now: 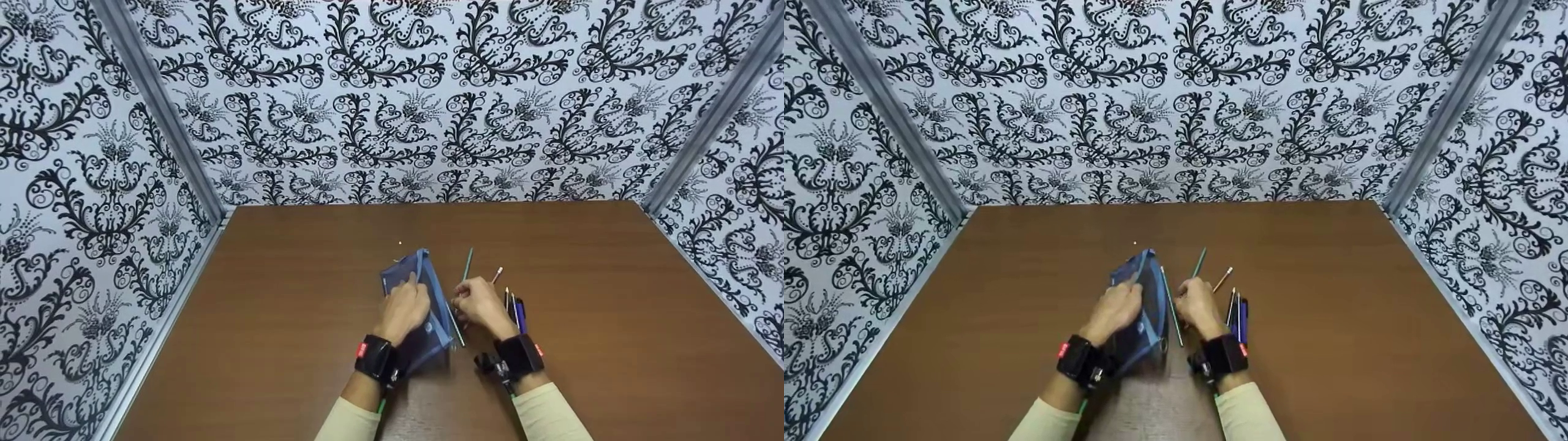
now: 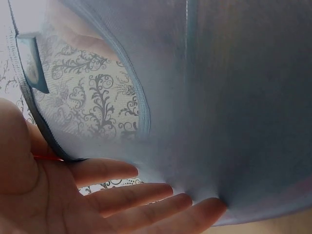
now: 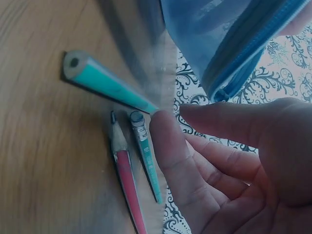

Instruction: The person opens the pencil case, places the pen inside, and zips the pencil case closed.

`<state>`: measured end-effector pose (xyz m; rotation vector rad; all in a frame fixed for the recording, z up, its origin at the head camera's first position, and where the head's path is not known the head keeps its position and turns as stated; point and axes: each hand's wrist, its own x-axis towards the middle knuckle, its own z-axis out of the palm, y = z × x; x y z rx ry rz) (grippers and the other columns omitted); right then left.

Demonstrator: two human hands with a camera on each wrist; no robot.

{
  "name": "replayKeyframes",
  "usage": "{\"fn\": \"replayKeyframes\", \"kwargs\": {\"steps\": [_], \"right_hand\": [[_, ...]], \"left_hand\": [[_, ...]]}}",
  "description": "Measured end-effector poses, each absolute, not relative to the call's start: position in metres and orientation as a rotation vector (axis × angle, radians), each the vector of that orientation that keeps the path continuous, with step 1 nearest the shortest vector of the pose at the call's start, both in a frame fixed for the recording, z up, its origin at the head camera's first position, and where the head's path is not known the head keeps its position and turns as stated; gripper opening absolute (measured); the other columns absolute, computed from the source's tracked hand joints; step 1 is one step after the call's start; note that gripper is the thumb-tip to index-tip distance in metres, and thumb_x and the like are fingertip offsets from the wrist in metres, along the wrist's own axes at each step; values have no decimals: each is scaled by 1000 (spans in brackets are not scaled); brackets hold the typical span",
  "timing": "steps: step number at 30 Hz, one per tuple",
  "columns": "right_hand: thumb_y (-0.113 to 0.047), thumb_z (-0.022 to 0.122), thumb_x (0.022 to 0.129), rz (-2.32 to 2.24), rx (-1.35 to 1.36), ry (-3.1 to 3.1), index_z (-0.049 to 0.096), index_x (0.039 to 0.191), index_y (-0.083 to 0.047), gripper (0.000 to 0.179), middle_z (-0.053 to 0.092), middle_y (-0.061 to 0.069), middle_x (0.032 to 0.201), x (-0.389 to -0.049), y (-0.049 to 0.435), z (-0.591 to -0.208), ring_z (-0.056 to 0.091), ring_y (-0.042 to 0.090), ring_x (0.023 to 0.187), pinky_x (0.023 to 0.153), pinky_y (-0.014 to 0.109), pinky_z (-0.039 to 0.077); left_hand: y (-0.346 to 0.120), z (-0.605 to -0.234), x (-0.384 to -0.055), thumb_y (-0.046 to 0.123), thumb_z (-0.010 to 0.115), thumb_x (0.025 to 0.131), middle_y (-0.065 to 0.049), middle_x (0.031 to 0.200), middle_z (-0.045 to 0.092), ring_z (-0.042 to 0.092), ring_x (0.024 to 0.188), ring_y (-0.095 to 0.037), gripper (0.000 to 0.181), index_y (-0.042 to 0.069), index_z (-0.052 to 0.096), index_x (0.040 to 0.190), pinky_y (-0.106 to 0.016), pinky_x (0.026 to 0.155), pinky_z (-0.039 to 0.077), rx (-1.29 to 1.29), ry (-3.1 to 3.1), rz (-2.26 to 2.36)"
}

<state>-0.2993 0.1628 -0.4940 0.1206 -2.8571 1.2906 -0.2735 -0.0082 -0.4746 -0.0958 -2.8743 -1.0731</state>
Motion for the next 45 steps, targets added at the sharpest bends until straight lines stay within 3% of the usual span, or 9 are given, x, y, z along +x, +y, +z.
{"fn": "replayKeyframes", "kwargs": {"steps": [14, 21, 28, 33, 40, 45], "right_hand": [[4, 70, 80, 1194, 135, -2920, 72, 87, 6, 8, 66, 8, 71, -303, 154, -494, 63, 16, 51, 46, 28, 53], [4, 71, 78, 1126, 133, -2937, 73, 84, 5, 6, 70, 14, 76, -304, 149, -497, 63, 17, 51, 46, 28, 53], [4, 71, 73, 949, 212, -2923, 75, 78, 3, 7, 73, 17, 79, -304, 149, -501, 68, 26, 67, 59, 36, 57], [5, 68, 71, 924, 201, -2935, 75, 77, 1, 10, 73, 14, 80, -304, 148, -501, 66, 26, 73, 66, 39, 56], [7, 65, 69, 884, 198, -2941, 68, 66, -1, 9, 66, 11, 69, -304, 148, -501, 59, 23, 63, 54, 33, 48], [7, 65, 69, 880, 150, -2983, 67, 64, -2, 10, 66, 10, 68, -303, 147, -498, 58, 22, 63, 53, 32, 47]], "left_hand": [[-13, -473, -274, 30, 31, 102, -20, 139, 56, 60, 117, -38, 55, 1, 43, 148, -52, 94, 48, -53, -2896, -1114], [-14, -472, -275, 29, 31, 102, -21, 138, 57, 58, 120, -39, 56, 0, 44, 147, -52, 97, 46, -48, -2886, -1122], [-12, -474, -276, 20, 34, 100, -29, 131, 59, 57, 121, -43, 52, -10, 47, 141, -56, 102, 42, -91, -2795, -1219], [-12, -474, -276, 19, 35, 100, -28, 129, 61, 59, 118, -42, 52, -10, 48, 141, -55, 100, 44, -96, -2785, -1208], [-12, -473, -275, 20, 35, 100, -28, 128, 61, 59, 118, -42, 52, -9, 47, 142, -55, 100, 45, -94, -2794, -1199], [-13, -474, -275, 20, 35, 100, -29, 127, 61, 60, 116, -43, 52, -10, 47, 141, -55, 99, 45, -100, -2787, -1198]]}}
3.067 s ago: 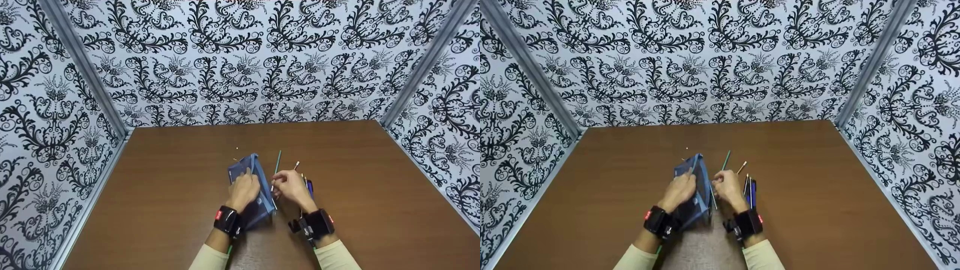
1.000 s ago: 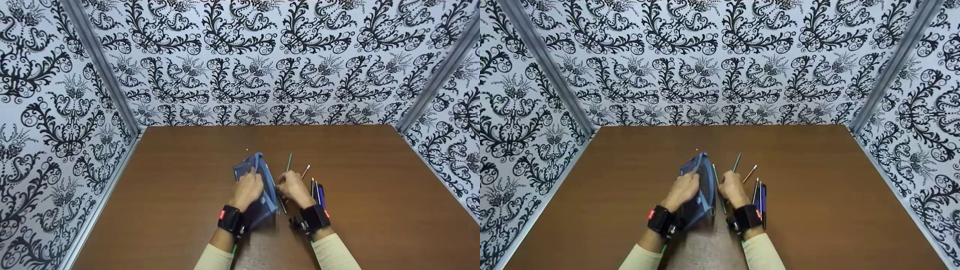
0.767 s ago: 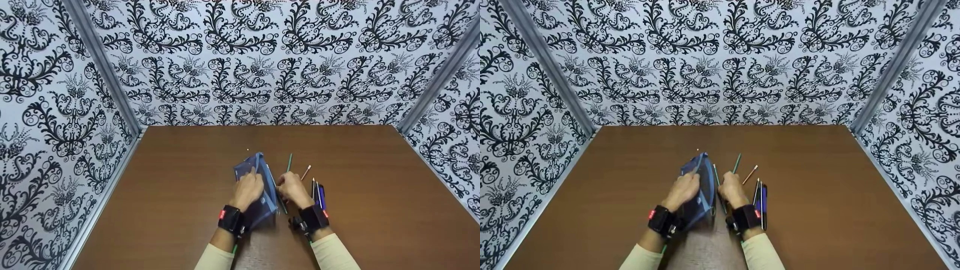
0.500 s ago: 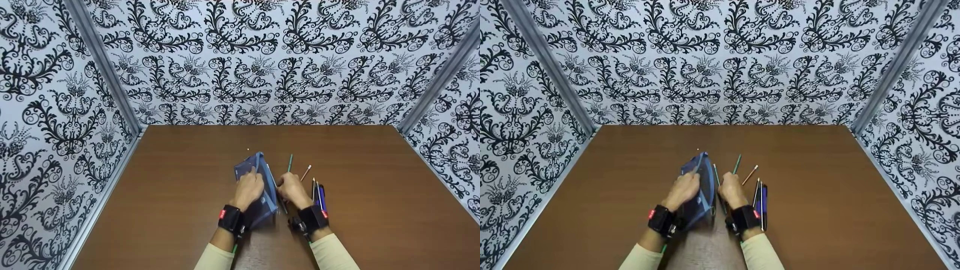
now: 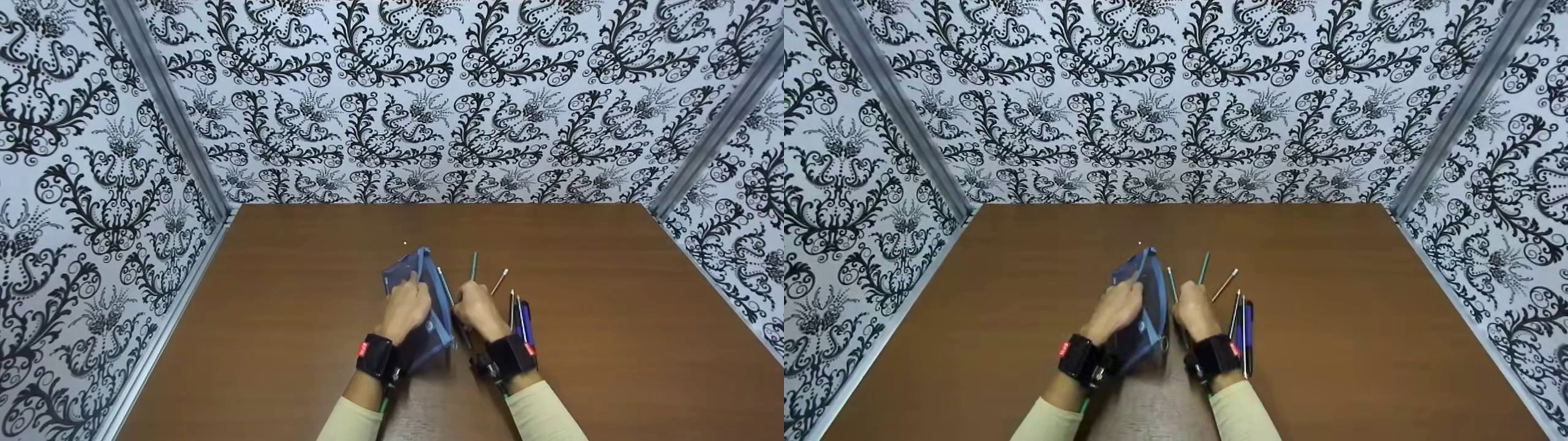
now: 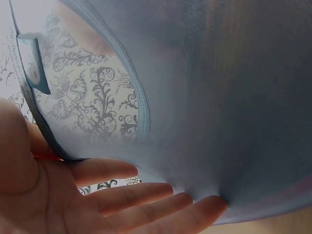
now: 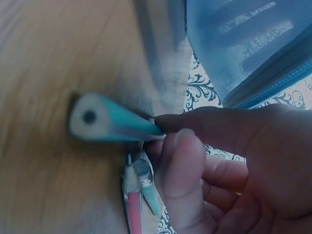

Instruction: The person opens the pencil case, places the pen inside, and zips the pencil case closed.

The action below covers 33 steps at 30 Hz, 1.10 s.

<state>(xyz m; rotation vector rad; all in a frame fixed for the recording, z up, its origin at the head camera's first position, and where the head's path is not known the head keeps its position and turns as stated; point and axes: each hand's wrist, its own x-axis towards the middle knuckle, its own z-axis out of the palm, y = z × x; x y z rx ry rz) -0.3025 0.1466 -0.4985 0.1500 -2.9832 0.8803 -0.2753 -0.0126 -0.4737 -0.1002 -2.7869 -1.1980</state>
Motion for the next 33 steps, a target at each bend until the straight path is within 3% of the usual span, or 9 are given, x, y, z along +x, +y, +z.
{"fn": "replayKeyframes", "kwargs": {"steps": [7, 13, 19, 25, 33], "right_hand": [[3, 67, 71, 887, 142, -2989, 65, 62, -2, 11, 63, 8, 65, -302, 147, -497, 55, 20, 61, 54, 32, 46], [-2, 71, 73, 923, 137, -2957, 59, 55, -5, 22, 53, -2, 55, -302, 148, -497, 50, 16, 54, 49, 27, 40], [-4, 74, 77, 980, 109, -2919, 63, 56, -6, 24, 54, -6, 53, -302, 149, -494, 51, 12, 50, 48, 23, 39], [-4, 72, 80, 1062, 31, -2907, 68, 67, -3, 14, 63, 1, 57, -301, 152, -488, 53, 6, 40, 42, 21, 43], [-7, 74, 81, 1101, -15, -2874, 71, 78, -1, 8, 70, 8, 72, -300, 157, -480, 59, 10, 45, 50, 25, 50]], "left_hand": [[-13, -473, -276, 21, 35, 101, -28, 128, 61, 60, 116, -42, 52, -9, 46, 142, -55, 99, 45, -98, -2797, -1199], [-13, -472, -277, 24, 33, 101, -27, 134, 58, 56, 122, -42, 54, -6, 45, 144, -54, 102, 43, -74, -2830, -1205], [-14, -473, -277, 25, 33, 101, -27, 137, 55, 55, 124, -42, 55, -6, 44, 145, -54, 104, 42, -89, -2836, -1224], [-14, -474, -276, 26, 32, 101, -28, 139, 53, 54, 125, -42, 56, -6, 42, 146, -53, 104, 42, -91, -2841, -1239], [-14, -474, -274, 29, 30, 101, -27, 141, 52, 60, 116, -39, 58, -5, 40, 147, -52, 99, 46, -66, -2855, -1259]]}}
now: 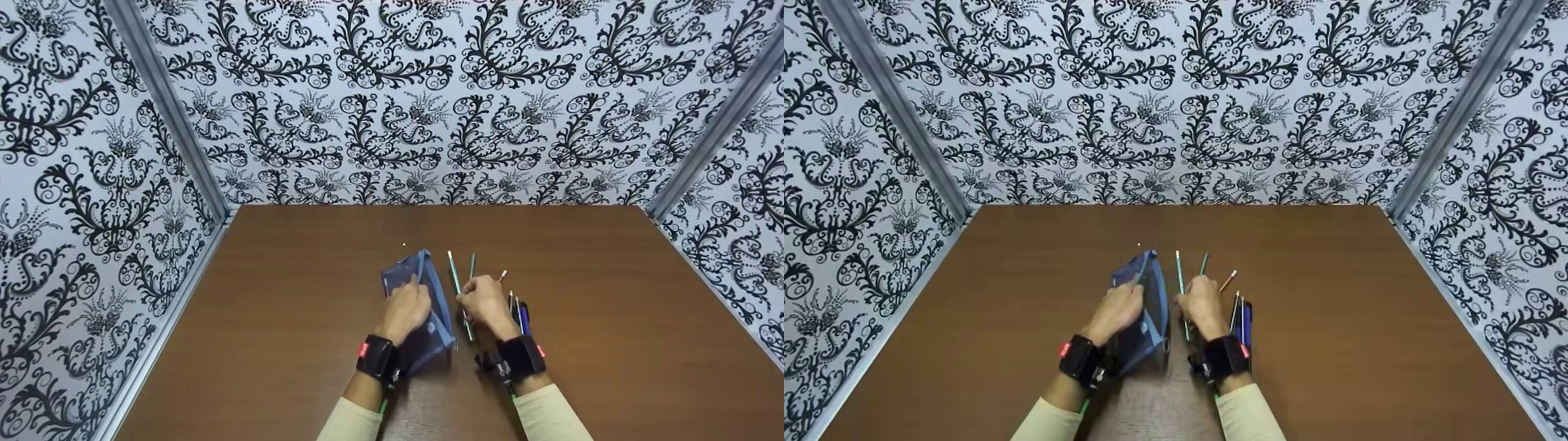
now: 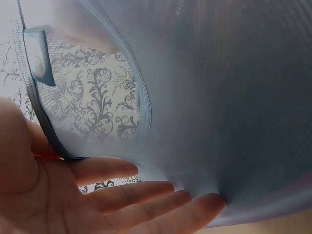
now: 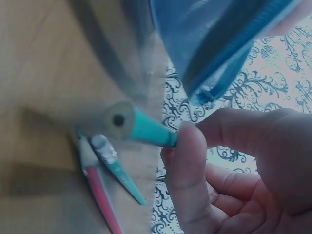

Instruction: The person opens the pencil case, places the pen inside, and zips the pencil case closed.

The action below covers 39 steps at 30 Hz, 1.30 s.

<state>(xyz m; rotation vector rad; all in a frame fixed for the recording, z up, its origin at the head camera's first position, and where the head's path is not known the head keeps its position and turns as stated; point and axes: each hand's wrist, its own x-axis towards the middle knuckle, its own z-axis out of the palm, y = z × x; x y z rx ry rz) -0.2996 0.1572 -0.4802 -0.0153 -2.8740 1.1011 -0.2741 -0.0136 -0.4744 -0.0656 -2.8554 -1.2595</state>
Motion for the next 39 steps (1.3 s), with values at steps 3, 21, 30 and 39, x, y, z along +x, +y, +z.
{"fn": "replayKeyframes", "kwargs": {"steps": [3, 21, 30, 39], "right_hand": [[-7, 73, 81, 1107, -19, -2858, 71, 78, -1, 7, 71, 9, 73, -297, 160, -476, 60, 12, 47, 54, 29, 52], [-9, 70, 84, 1212, -70, -2827, 73, 87, -1, 9, 74, 11, 80, -284, 174, -462, 66, 17, 51, 51, 26, 52], [-8, 69, 83, 1254, -88, -2806, 72, 85, -2, 7, 73, 9, 77, -283, 175, -461, 68, 23, 54, 49, 24, 50], [-5, 66, 83, 1267, -55, -2784, 71, 85, 0, 8, 74, 12, 80, -284, 176, -461, 71, 31, 60, 52, 26, 53]], "left_hand": [[-13, -475, -275, 29, 30, 101, -26, 140, 53, 61, 114, -36, 58, -6, 42, 146, -51, 100, 46, -89, -2854, -1238], [-11, -479, -275, 22, 34, 101, -26, 121, 65, 64, 84, -31, 54, -11, 43, 143, -45, 79, 52, -123, -2813, -1225], [-8, -481, -274, 22, 35, 101, -27, 110, 68, 65, 82, -33, 54, -12, 43, 143, -48, 78, 53, -126, -2814, -1200], [-7, -479, -274, 25, 32, 101, -27, 136, 56, 59, 119, -41, 55, -9, 45, 143, -55, 94, 49, -92, -2865, -1160]]}}
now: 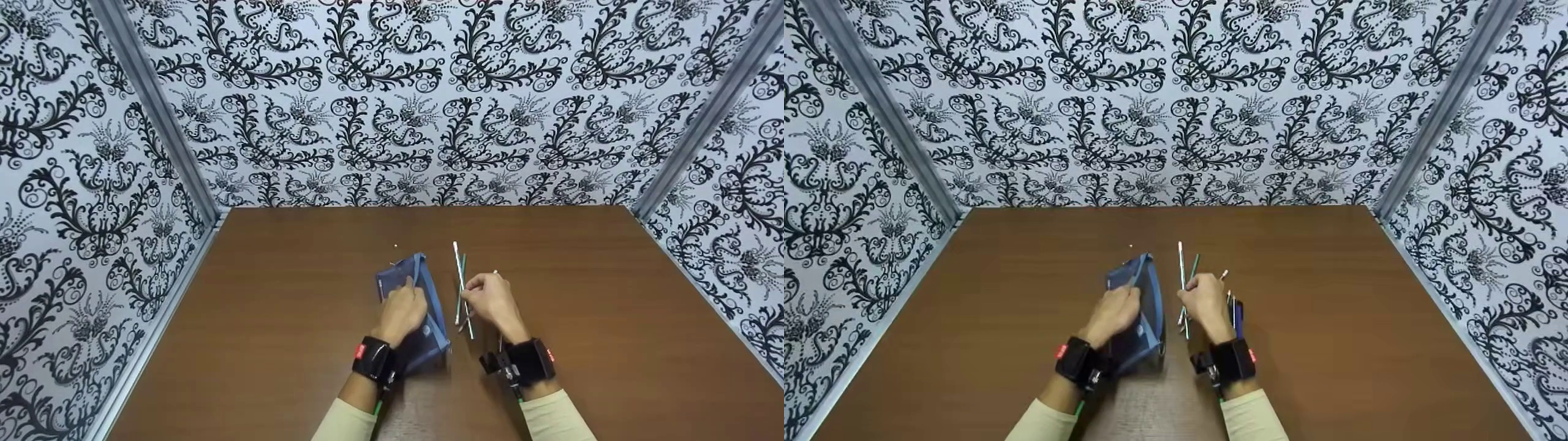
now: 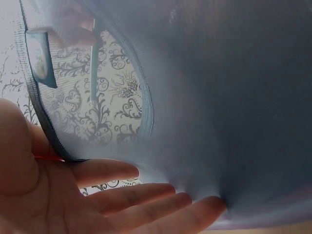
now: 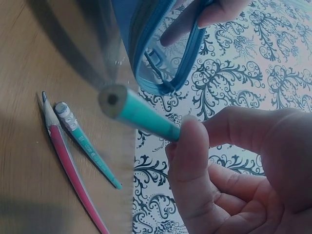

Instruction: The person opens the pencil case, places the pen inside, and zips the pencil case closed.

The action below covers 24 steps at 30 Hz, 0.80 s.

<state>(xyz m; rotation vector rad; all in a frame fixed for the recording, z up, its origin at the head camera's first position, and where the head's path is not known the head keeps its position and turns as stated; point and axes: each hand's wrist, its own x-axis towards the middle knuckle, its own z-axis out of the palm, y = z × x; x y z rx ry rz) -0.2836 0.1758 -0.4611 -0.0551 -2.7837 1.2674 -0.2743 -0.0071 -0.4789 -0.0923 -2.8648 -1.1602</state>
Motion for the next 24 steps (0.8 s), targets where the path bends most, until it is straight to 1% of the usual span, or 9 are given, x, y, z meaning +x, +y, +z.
{"fn": "replayKeyframes", "kwargs": {"steps": [2, 8, 16, 20, 24], "right_hand": [[-5, 66, 83, 1272, -59, -2784, 71, 85, 0, 8, 73, 11, 79, -283, 176, -461, 70, 30, 59, 53, 26, 53], [-7, 68, 83, 1278, -74, -2788, 71, 86, -1, 7, 72, 8, 75, -284, 176, -460, 69, 23, 55, 53, 25, 52], [-7, 68, 84, 1328, -84, -2784, 70, 88, 1, 9, 72, 11, 75, -284, 175, -459, 70, 29, 58, 49, 25, 51], [-6, 68, 84, 1346, -75, -2769, 70, 90, 2, 10, 72, 12, 75, -284, 176, -458, 69, 29, 57, 49, 26, 52], [-6, 68, 85, 1371, -89, -2765, 70, 92, 3, 11, 72, 12, 77, -283, 176, -456, 69, 27, 57, 51, 27, 53]], "left_hand": [[-7, -479, -275, 26, 31, 102, -28, 138, 54, 54, 125, -43, 56, -7, 45, 144, -56, 99, 46, -81, -2886, -1140], [-4, -479, -273, 28, 30, 102, -28, 138, 54, 56, 122, -44, 56, -5, 45, 145, -56, 98, 47, -73, -2913, -1095], [-3, -482, -274, 28, 28, 101, -27, 140, 53, 56, 122, -44, 57, -4, 44, 146, -61, 97, 45, -67, -2919, -1096], [-2, -482, -274, 28, 29, 102, -28, 140, 52, 59, 118, -42, 57, -5, 43, 146, -60, 95, 47, -81, -2906, -1102], [-3, -482, -273, 29, 28, 102, -28, 140, 52, 61, 114, -42, 57, -5, 42, 146, -60, 94, 47, -84, -2912, -1115]]}}
